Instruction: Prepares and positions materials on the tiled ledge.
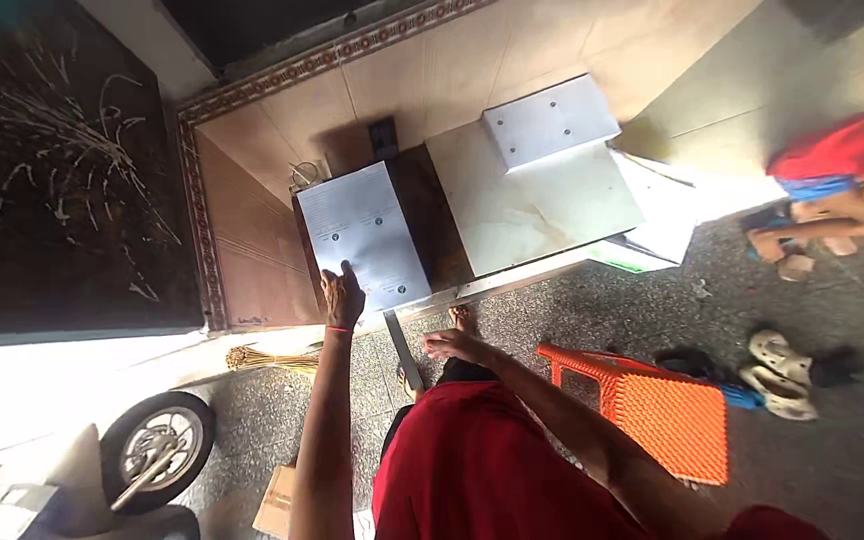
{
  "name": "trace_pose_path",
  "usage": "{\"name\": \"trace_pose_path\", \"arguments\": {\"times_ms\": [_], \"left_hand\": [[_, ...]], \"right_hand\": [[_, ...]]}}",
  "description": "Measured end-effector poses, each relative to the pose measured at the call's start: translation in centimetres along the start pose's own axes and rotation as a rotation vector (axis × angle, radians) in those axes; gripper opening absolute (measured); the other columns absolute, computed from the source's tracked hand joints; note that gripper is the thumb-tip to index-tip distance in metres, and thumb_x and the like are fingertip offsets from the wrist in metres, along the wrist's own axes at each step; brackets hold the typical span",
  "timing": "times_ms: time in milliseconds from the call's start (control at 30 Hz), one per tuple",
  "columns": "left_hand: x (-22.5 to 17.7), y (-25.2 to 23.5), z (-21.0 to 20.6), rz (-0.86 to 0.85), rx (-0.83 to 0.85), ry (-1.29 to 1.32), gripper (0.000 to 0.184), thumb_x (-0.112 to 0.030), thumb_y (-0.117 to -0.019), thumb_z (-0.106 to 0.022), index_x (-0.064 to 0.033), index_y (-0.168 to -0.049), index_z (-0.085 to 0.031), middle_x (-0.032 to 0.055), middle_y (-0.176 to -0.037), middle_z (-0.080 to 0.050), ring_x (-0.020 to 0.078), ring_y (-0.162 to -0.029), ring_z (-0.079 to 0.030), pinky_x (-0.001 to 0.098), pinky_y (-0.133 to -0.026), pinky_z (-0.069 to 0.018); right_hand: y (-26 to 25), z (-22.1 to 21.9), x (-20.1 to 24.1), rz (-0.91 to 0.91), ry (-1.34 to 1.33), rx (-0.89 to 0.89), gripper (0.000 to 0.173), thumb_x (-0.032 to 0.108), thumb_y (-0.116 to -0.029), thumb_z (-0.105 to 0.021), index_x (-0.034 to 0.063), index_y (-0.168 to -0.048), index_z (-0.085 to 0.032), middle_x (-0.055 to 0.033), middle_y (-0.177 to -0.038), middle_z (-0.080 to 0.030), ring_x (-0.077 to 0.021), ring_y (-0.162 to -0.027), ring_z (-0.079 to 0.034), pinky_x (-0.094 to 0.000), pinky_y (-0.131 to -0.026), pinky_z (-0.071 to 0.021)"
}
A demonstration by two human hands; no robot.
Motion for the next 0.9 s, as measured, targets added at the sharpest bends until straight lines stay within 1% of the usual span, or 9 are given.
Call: {"name": "trace_pose_path", "arguments": {"times_ms": [133, 200, 267, 333, 467, 533, 667, 767, 900], "left_hand": [[0.4, 0.0, 0.5, -0.101, 0.051, -0.035, 0.052, -0.007, -0.0911, -0.068, 0.0048, -0.14, -0.053, 0.0427, -0.134, -0.046, 0.0581, -0.126, -0.046, 0.066, -0.101, -0.0429], [0.1, 0.4, 1.2, -0.162, 0.068, -0.086, 0.043, -0.005, -0.0878, -0.072, 0.01, -0.126, -0.06, 0.0409, -0.122, -0.056, 0.0585, -0.123, -0.047, 0.0667, -0.099, -0.0408], [-0.3, 0.6, 1.9, -0.191, 0.097, -0.164, 0.038, -0.005, -0.086, -0.074, 0.009, -0.12, -0.065, 0.0354, -0.116, -0.063, 0.0558, -0.124, -0.049, 0.0652, -0.101, -0.0388], [-0.2, 0.0, 2.0, -0.209, 0.154, -0.235, 0.039, -0.007, -0.0869, -0.072, 0.0061, -0.123, -0.065, 0.0322, -0.116, -0.065, 0.054, -0.125, -0.049, 0.0654, -0.103, -0.0371], [0.0, -1.3, 1.4, -0.201, 0.225, -0.308, 0.04, -0.011, -0.0882, -0.069, 0.0022, -0.126, -0.065, 0.0284, -0.12, -0.066, 0.0502, -0.129, -0.048, 0.0643, -0.105, -0.0357], [0.0, -1.2, 1.4, -0.201, 0.222, -0.298, 0.041, -0.011, -0.0887, -0.069, 0.0004, -0.128, -0.065, 0.0279, -0.122, -0.066, 0.0502, -0.13, -0.048, 0.0648, -0.106, -0.0355], [0.0, -1.5, 1.1, -0.204, 0.226, -0.311, 0.041, -0.014, -0.0899, -0.069, -0.0015, -0.129, -0.066, 0.0277, -0.126, -0.065, 0.0505, -0.133, -0.046, 0.0669, -0.105, -0.0349], [-0.2, -1.7, 0.9, -0.193, 0.239, -0.364, 0.04, -0.015, -0.0909, -0.069, -0.003, -0.128, -0.067, 0.0266, -0.126, -0.065, 0.0489, -0.131, -0.048, 0.0663, -0.104, -0.0363], [-0.4, -1.8, 0.7, -0.161, 0.254, -0.411, 0.037, -0.016, -0.0914, -0.069, -0.0004, -0.125, -0.067, 0.0278, -0.126, -0.064, 0.0494, -0.132, -0.047, 0.0669, -0.104, -0.036]], "right_hand": [[0.3, -4.8, 1.0, 0.051, -0.204, -0.155, 0.044, 0.023, -0.1101, -0.047, -0.0011, -0.147, -0.048, -0.0219, -0.132, -0.061, -0.0218, -0.111, -0.066, -0.036, -0.097, -0.0538], [0.1, -6.3, 1.0, 0.063, -0.258, -0.202, 0.043, 0.02, -0.1096, -0.048, -0.0018, -0.146, -0.049, -0.0211, -0.129, -0.062, -0.0216, -0.107, -0.066, -0.0363, -0.093, -0.0542], [-0.5, -7.5, 0.5, 0.104, -0.302, -0.252, 0.033, 0.018, -0.1095, -0.047, -0.0033, -0.133, -0.056, -0.0137, -0.109, -0.071, -0.0166, -0.093, -0.071, -0.0321, -0.083, -0.0588], [-1.0, -8.4, 0.1, 0.151, -0.37, -0.271, 0.029, 0.017, -0.1101, -0.044, -0.0049, -0.124, -0.058, -0.0104, -0.095, -0.074, -0.0149, -0.081, -0.073, -0.0311, -0.077, -0.0609], [-1.8, -9.1, -0.5, 0.223, -0.465, -0.311, 0.029, 0.014, -0.1102, -0.039, -0.0051, -0.124, -0.056, -0.0101, -0.083, -0.072, -0.016, -0.07, -0.072, -0.0308, -0.069, -0.0613], [-1.7, -9.2, -0.5, 0.233, -0.484, -0.33, 0.026, 0.011, -0.1094, -0.039, -0.0055, -0.119, -0.058, -0.0094, -0.077, -0.071, -0.0156, -0.065, -0.07, -0.0303, -0.065, -0.0608], [-1.4, -9.6, -0.4, 0.206, -0.483, -0.358, 0.025, 0.01, -0.109, -0.041, -0.0061, -0.114, -0.059, -0.0095, -0.076, -0.069, -0.0151, -0.063, -0.069, -0.0294, -0.063, -0.0599], [-1.1, -9.8, -0.4, 0.198, -0.493, -0.393, 0.024, 0.009, -0.1082, -0.042, -0.0067, -0.11, -0.06, -0.0093, -0.074, -0.068, -0.0142, -0.061, -0.068, -0.0288, -0.062, -0.0591], [-1.0, -10.3, -1.3, 0.226, -0.517, -0.398, 0.023, 0.008, -0.1073, -0.043, -0.0066, -0.107, -0.061, -0.0088, -0.071, -0.068, -0.0137, -0.059, -0.068, -0.0284, -0.06, -0.059]]}}
Point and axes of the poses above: each hand's wrist, its own y-axis away from the middle knuckle, its own z-axis out of the back of the hand, x = y × z, the point moved 3 cm from there along -y, towards the middle knuckle
